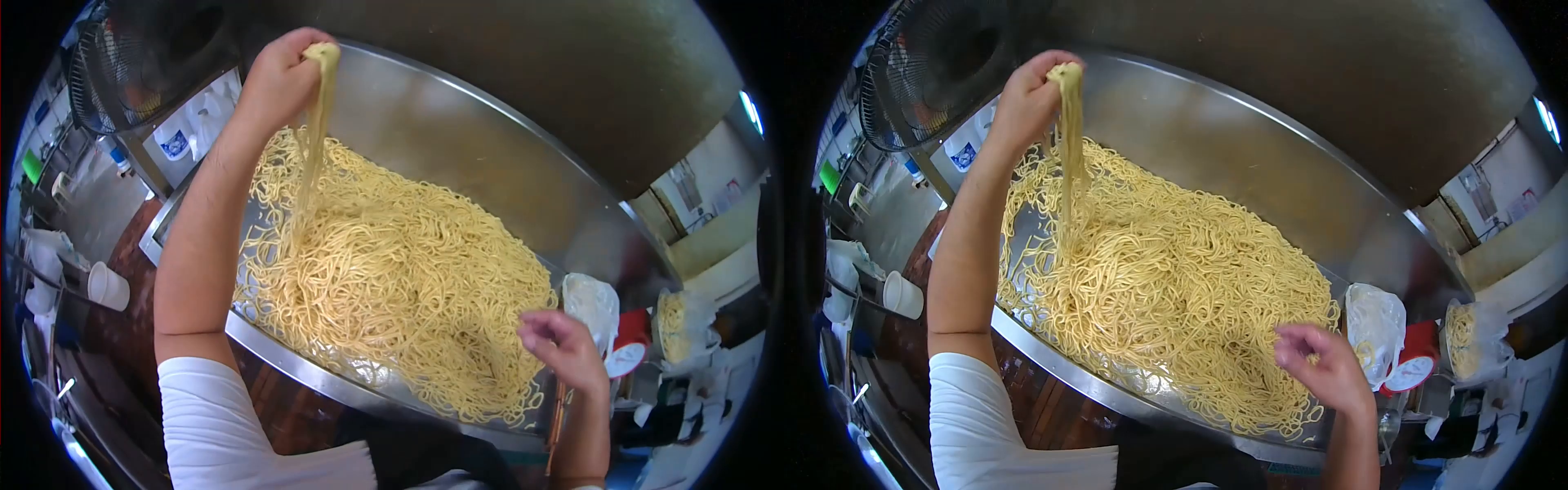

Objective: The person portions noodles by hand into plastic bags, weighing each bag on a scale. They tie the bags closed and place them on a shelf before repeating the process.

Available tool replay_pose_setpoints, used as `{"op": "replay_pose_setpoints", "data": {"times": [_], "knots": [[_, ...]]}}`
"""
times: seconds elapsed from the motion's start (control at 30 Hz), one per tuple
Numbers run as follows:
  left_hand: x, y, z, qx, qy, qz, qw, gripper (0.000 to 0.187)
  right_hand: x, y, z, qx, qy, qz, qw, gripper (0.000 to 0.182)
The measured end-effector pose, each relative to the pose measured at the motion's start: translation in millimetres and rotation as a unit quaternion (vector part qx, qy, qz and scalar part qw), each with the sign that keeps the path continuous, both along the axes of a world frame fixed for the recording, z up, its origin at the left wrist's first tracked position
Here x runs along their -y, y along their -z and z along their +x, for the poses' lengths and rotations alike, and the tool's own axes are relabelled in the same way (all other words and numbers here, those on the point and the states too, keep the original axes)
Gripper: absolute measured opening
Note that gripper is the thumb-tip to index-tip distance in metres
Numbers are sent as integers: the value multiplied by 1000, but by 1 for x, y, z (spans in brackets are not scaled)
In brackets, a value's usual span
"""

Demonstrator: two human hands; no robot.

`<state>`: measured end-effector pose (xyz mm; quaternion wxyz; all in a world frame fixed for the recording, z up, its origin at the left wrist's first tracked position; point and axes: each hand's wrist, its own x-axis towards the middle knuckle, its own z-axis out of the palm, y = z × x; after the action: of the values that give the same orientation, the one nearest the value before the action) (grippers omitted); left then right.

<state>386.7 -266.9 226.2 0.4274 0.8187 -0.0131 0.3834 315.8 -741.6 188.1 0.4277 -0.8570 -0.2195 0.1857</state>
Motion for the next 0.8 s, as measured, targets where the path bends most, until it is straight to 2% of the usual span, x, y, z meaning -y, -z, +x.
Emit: {"op": "replay_pose_setpoints", "data": {"times": [0.03,0.07,0.13,0.23,0.33,0.4,0.43,0.5,0.53,0.57,0.6,0.67,0.7,0.73,0.77,0.8], "knots": [[11,-17,-2,27,64,-19,997,18,-15,-10,7,8,-17,39,999,30],[23,-33,-5,36,68,-15,997,18,-29,-19,13,17,-33,78,996,29],[49,-66,-15,65,179,-64,980,19,-56,-32,27,16,-60,121,991,34],[114,-124,-48,25,155,-95,983,17,-107,-57,39,114,-82,190,972,56],[155,-142,-56,-16,209,-104,972,17,-153,-83,35,221,-47,299,927,70],[178,-146,-51,-37,267,-141,953,20,-169,-91,33,123,-116,367,915,54],[182,-143,-46,-37,280,-137,950,20,-171,-83,31,88,-113,330,933,44],[184,-138,-36,19,396,-190,898,21,-156,-54,28,39,-97,228,968,31],[194,-142,-47,22,350,-210,913,21,-143,-36,23,24,-85,162,983,31],[175,-139,-35,18,406,-234,883,21,-125,-8,26,29,-85,117,989,32],[168,-136,-36,32,418,-252,872,20,-102,25,32,34,-85,73,993,34],[171,-132,-47,75,382,-326,861,15,-44,87,42,-42,-57,18,997,29],[164,-127,-44,74,377,-351,854,14,-18,103,41,-41,-40,20,998,29],[161,-119,-47,57,395,-312,862,13,6,116,39,-142,70,92,983,29],[160,-108,-49,0,421,-295,857,10,26,121,36,-237,178,165,941,29],[181,-90,-52,-1,390,-204,898,10,38,118,35,-232,192,207,931,30]]}}
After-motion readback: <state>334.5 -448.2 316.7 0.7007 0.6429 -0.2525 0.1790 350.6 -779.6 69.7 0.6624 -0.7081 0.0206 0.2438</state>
